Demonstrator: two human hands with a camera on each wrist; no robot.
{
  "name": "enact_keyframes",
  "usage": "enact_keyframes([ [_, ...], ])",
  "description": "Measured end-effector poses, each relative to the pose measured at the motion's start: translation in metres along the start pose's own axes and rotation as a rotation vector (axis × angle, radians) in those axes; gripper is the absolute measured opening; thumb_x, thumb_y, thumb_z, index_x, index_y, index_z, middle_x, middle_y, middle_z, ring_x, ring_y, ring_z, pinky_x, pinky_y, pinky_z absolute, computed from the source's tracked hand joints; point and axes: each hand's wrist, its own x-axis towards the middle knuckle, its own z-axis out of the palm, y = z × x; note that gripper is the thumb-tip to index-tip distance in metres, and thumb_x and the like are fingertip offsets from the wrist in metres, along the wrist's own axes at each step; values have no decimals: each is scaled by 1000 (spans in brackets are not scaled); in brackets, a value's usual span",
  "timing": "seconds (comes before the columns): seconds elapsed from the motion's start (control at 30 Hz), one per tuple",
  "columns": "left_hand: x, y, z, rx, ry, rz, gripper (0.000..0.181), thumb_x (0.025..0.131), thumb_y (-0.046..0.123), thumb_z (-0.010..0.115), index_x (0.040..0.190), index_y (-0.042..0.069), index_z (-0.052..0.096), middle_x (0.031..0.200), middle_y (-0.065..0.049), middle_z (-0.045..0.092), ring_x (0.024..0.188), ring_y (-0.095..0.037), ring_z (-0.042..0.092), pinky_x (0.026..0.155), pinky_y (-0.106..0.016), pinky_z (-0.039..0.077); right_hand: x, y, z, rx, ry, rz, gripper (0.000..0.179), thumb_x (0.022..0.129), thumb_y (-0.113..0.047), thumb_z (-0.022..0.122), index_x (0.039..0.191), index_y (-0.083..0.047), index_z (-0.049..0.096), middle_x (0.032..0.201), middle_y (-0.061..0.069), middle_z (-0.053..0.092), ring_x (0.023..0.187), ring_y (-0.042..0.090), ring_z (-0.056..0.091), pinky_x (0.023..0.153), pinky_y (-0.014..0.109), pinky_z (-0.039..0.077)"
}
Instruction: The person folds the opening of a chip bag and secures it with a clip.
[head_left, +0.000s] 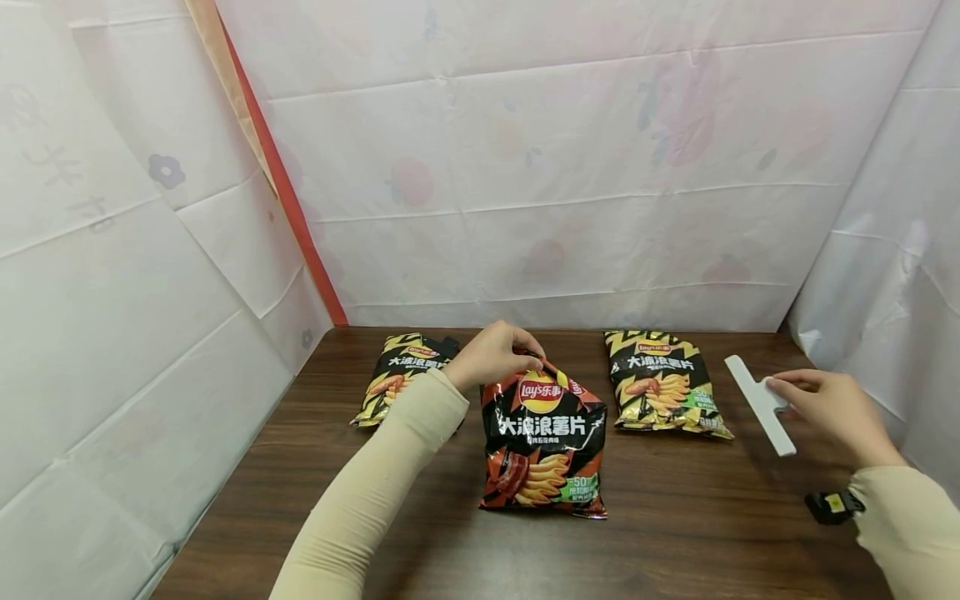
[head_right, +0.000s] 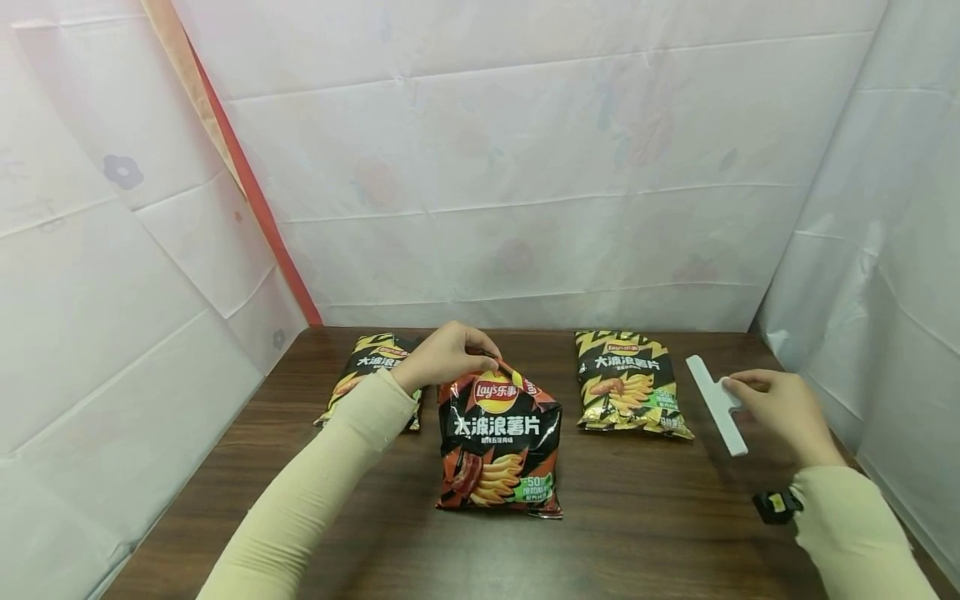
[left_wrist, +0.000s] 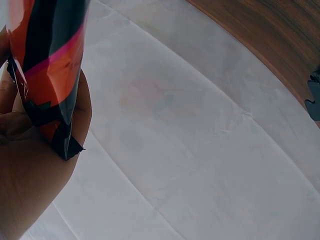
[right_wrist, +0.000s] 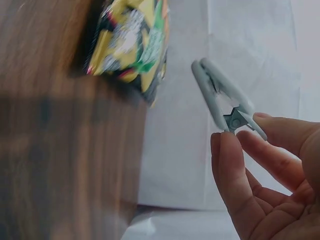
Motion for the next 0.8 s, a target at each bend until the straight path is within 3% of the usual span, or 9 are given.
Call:
enact_keyframes([
  [0.17,0,0,0,-2,-1,-3,11,92,19,70,99,15,77,96,0,75,75,-9,63,67,-24,48,4,-18,0,16,30,-43,57,98,-45,56,123,6,63,87,18,75,60,5,66,58,22,42],
  [0.4,0,0,0,-12,-9,-4,11,92,18,70,99,14,77,95,0,75,73,-9,62,67,-24,48,10,-43,0,6,-7,-76,64,98,-49,54,125,8,61,101,26,72,68,16,71,63,34,51],
  [0.5,0,0,0,-15,-13,-5,11,92,18,70,99,15,77,95,1,75,73,-8,62,67,-24,48,12,-54,1,27,-13,-99,62,98,-49,54,124,7,63,106,28,70,69,17,71,63,32,51],
  [0.63,-1,1,0,-16,-17,-4,11,92,19,70,99,14,77,94,0,75,70,-9,60,65,-24,47,15,-68,3,46,-24,-123,58,98,-48,55,120,5,67,103,25,72,69,14,70,62,29,50],
  [0.8,-1,2,0,-17,-16,-9,11,92,19,70,100,14,77,94,0,75,67,-9,58,63,-23,45,17,-86,5,46,-54,-144,58,98,-48,55,119,4,68,101,22,73,70,13,70,65,35,52],
])
